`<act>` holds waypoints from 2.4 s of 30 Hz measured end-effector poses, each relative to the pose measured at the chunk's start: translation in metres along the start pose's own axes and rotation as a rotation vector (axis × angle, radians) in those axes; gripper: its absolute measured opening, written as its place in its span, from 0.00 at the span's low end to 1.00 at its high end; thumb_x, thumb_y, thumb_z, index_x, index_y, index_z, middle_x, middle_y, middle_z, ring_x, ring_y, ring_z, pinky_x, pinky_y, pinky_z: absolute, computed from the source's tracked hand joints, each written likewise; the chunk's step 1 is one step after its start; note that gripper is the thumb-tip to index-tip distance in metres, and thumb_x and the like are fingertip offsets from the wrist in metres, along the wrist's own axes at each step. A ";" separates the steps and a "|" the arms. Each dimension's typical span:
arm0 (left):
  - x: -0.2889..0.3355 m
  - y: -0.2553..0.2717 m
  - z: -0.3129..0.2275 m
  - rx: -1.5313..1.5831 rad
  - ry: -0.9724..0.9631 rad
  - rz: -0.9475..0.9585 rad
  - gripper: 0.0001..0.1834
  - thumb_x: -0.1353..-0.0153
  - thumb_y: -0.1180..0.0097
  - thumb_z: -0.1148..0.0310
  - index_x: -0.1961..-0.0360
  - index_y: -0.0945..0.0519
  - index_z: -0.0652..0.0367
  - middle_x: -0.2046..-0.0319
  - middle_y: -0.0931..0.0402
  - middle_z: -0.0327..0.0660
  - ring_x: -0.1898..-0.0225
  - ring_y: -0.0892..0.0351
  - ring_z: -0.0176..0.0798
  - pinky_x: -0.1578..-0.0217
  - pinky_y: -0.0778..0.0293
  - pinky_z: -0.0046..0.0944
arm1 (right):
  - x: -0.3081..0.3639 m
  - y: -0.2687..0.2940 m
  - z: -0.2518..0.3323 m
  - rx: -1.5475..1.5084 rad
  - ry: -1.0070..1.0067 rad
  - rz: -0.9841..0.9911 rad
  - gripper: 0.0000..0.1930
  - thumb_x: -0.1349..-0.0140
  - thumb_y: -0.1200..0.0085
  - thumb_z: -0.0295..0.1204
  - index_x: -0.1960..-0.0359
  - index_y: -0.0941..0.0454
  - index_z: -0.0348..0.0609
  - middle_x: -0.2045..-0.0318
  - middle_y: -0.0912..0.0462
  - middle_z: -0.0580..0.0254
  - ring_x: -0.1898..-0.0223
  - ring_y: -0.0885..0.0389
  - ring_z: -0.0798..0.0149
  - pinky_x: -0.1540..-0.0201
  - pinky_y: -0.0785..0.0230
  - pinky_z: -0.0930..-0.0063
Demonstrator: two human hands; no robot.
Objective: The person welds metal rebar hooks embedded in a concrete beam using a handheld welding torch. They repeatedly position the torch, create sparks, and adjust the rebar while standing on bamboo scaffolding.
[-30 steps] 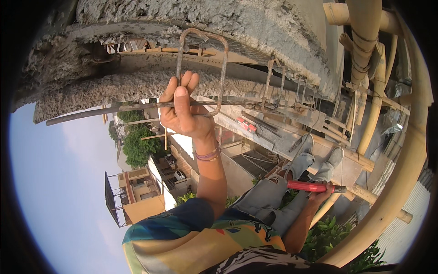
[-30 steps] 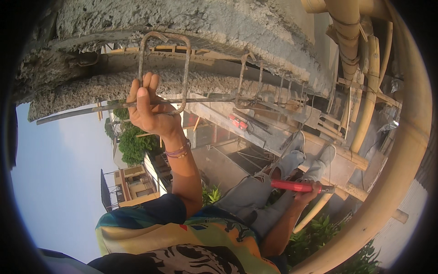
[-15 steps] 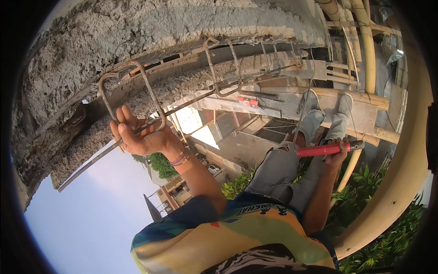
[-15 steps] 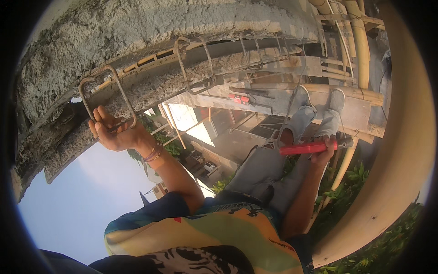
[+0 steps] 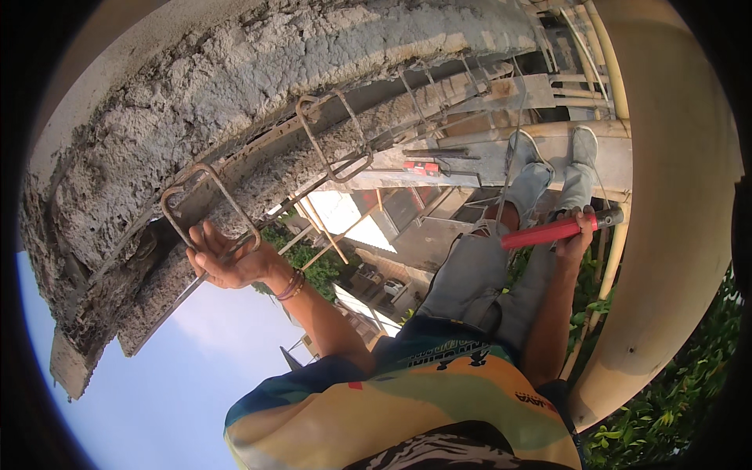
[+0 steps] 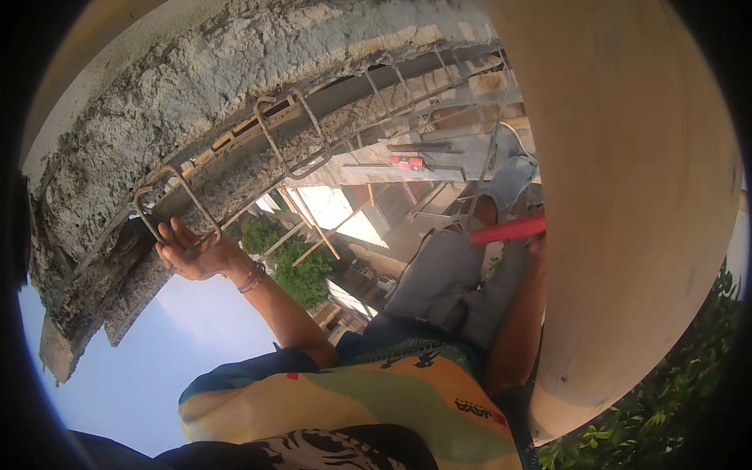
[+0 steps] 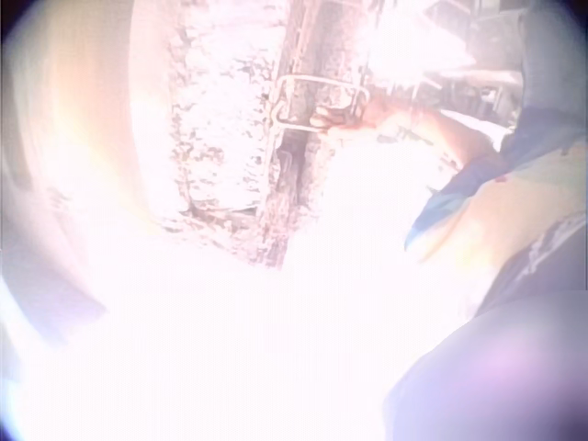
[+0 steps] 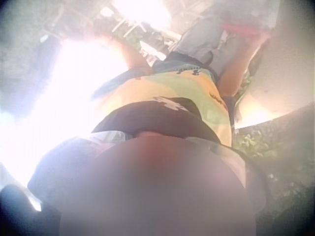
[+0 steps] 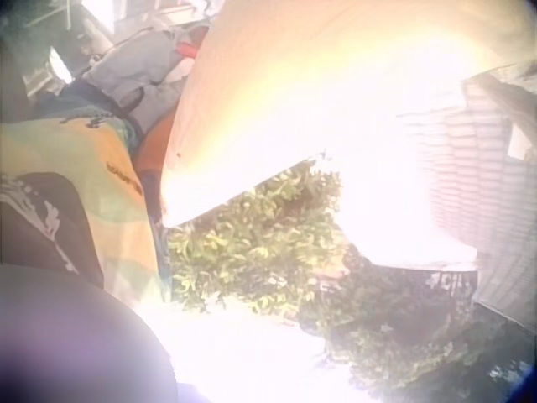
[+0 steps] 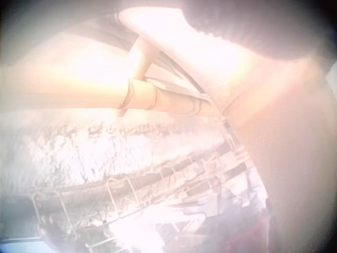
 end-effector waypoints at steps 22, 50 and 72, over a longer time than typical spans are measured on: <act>0.004 0.007 0.001 0.059 0.064 0.003 0.17 0.34 0.45 0.68 0.48 0.28 0.64 0.65 0.17 0.56 0.66 0.16 0.43 0.63 0.19 0.36 | 0.073 -0.307 0.022 0.367 0.267 0.543 0.26 0.54 0.31 0.31 0.57 0.34 0.44 0.68 0.33 0.67 0.68 0.33 0.71 0.63 0.37 0.78; 0.008 0.002 0.005 0.293 0.057 -0.007 0.10 0.34 0.46 0.80 0.53 0.25 0.75 0.58 0.19 0.64 0.54 0.15 0.53 0.54 0.14 0.49 | 0.173 -0.489 0.018 0.943 0.921 0.185 0.44 0.59 0.19 0.48 0.49 0.31 0.32 0.55 0.23 0.54 0.54 0.23 0.61 0.46 0.31 0.70; 0.005 0.002 0.006 0.209 0.058 0.023 0.10 0.36 0.45 0.78 0.55 0.23 0.72 0.62 0.15 0.57 0.58 0.13 0.48 0.44 0.25 0.50 | 0.152 -0.516 -0.055 1.273 1.417 0.481 0.25 0.55 0.29 0.26 0.53 0.23 0.47 0.64 0.21 0.59 0.60 0.23 0.51 0.60 0.35 0.59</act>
Point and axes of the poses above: each hand's wrist, its own x-axis away from the middle knuckle, its own y-axis out of the back of the hand, z = x × y, the point moved 2 cm from there along -x, towards the middle knuckle
